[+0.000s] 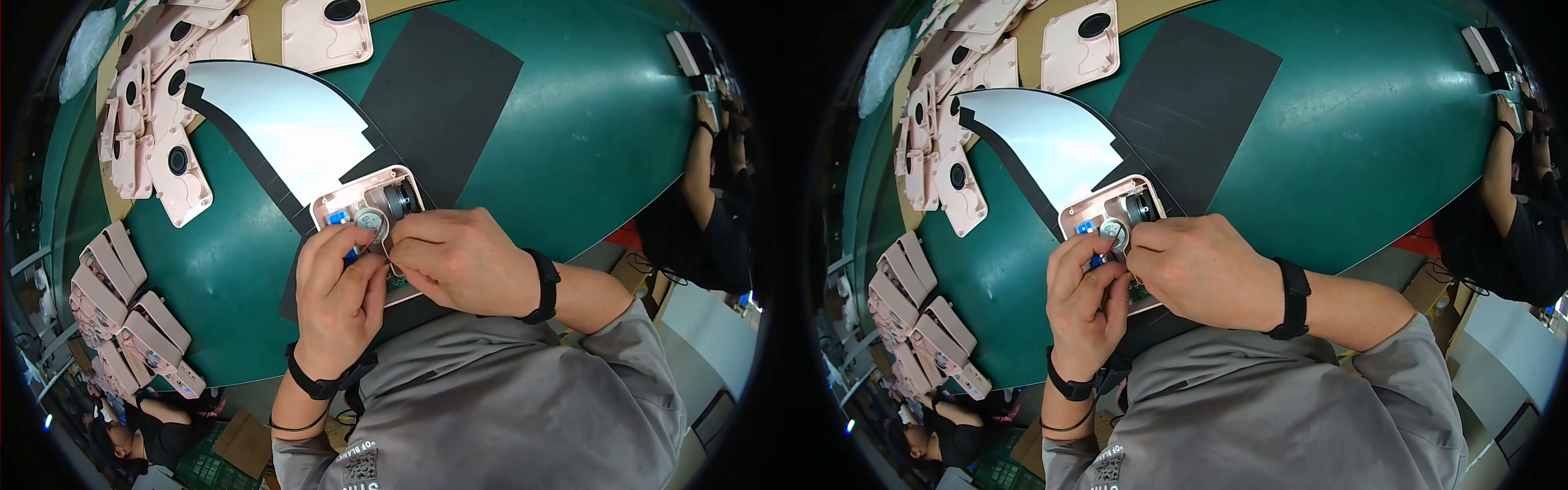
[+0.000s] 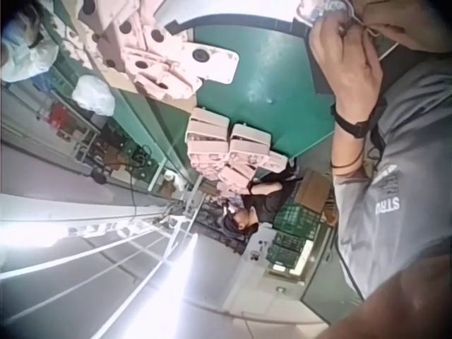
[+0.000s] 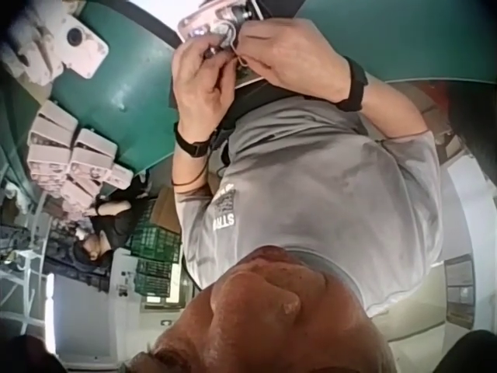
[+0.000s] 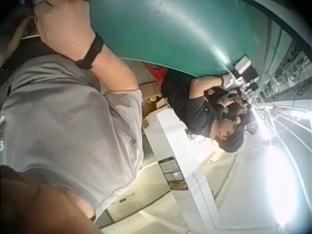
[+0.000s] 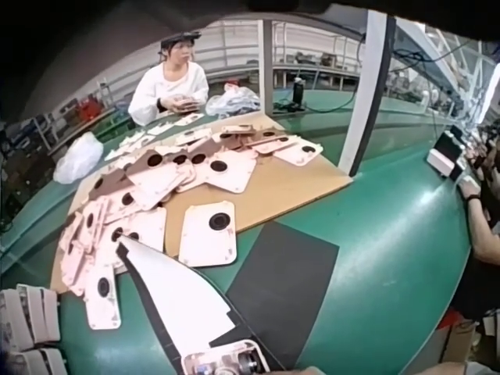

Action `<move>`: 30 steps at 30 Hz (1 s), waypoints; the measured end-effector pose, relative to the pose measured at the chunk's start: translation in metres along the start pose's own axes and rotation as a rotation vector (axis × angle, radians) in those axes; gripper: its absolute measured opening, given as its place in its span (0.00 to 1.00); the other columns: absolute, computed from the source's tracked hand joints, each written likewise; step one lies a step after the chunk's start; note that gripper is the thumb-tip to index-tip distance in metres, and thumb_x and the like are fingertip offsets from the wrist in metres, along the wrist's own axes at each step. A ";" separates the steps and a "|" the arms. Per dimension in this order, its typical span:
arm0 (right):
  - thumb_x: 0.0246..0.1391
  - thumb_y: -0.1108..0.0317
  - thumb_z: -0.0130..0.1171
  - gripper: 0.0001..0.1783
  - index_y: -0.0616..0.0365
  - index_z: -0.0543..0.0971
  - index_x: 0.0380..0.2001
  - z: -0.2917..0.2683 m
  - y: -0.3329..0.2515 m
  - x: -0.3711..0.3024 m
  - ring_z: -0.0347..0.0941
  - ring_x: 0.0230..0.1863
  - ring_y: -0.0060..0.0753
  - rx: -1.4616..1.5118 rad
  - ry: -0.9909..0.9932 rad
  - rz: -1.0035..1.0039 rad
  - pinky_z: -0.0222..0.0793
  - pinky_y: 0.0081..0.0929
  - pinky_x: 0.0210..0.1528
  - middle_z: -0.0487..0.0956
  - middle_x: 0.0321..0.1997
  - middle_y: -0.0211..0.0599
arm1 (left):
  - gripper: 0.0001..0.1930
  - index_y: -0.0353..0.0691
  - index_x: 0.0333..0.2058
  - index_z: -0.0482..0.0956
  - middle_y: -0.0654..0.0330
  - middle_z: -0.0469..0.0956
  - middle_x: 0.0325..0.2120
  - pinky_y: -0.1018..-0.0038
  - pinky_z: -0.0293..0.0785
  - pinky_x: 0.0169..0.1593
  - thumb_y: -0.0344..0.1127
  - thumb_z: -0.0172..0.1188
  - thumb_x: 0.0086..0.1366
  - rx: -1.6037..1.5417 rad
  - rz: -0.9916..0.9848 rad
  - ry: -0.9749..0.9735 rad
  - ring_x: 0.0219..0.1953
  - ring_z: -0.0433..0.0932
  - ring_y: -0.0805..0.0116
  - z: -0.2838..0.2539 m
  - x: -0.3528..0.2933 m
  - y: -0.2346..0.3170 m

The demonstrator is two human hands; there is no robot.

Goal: The person picks up a housing, presses wires into place, and positions a cover over the housing before pressing it down. They then set the assembled unit aside and repeat the process with another housing.

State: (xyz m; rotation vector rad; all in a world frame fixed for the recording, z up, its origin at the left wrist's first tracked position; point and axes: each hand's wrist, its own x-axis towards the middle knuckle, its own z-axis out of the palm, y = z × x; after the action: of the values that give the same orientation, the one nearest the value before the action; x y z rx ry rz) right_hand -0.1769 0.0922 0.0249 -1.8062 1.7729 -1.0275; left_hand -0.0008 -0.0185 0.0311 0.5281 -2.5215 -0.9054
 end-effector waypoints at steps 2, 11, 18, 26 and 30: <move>0.51 0.76 0.67 0.05 0.58 0.80 0.31 -0.001 -0.001 0.000 0.80 0.32 0.39 0.000 -0.013 0.015 0.77 0.35 0.30 0.79 0.34 0.32 | 0.13 0.35 0.35 0.84 0.53 0.80 0.49 0.58 0.77 0.55 0.16 0.71 0.50 0.014 0.011 -0.015 0.53 0.78 0.47 -0.001 0.001 -0.001; 0.51 0.74 0.68 0.05 0.58 0.80 0.30 0.002 0.001 0.002 0.80 0.31 0.39 -0.071 -0.066 0.052 0.76 0.35 0.30 0.79 0.34 0.34 | 0.13 0.36 0.34 0.84 0.53 0.79 0.47 0.59 0.76 0.55 0.16 0.71 0.49 0.041 0.022 0.003 0.52 0.78 0.48 0.006 -0.002 -0.005; 0.58 0.70 0.68 0.06 0.61 0.82 0.34 -0.016 -0.013 -0.015 0.79 0.30 0.42 0.128 0.195 0.200 0.75 0.36 0.30 0.81 0.35 0.39 | 0.12 0.36 0.35 0.82 0.53 0.79 0.48 0.58 0.74 0.54 0.19 0.71 0.52 0.008 -0.073 0.120 0.51 0.77 0.48 0.013 -0.012 -0.005; 0.61 0.66 0.65 0.10 0.61 0.83 0.42 -0.031 -0.006 -0.015 0.80 0.33 0.53 -0.116 -0.174 0.353 0.76 0.42 0.35 0.82 0.36 0.45 | 0.15 0.36 0.39 0.83 0.48 0.78 0.53 0.57 0.73 0.54 0.27 0.75 0.52 0.006 -0.223 0.131 0.50 0.77 0.47 0.008 -0.021 0.028; 0.60 0.66 0.65 0.12 0.62 0.82 0.43 -0.044 0.015 0.008 0.80 0.35 0.54 -0.211 -0.232 0.215 0.76 0.44 0.37 0.82 0.36 0.44 | 0.30 0.38 0.52 0.80 0.45 0.74 0.59 0.53 0.71 0.59 0.34 0.79 0.50 0.121 -0.037 0.072 0.55 0.75 0.43 -0.023 -0.036 0.023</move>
State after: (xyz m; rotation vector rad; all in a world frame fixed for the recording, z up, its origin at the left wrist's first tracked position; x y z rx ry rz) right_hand -0.2203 0.0914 0.0438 -1.7252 1.9342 -0.5425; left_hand 0.0367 0.0031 0.0535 0.6356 -2.5203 -0.7364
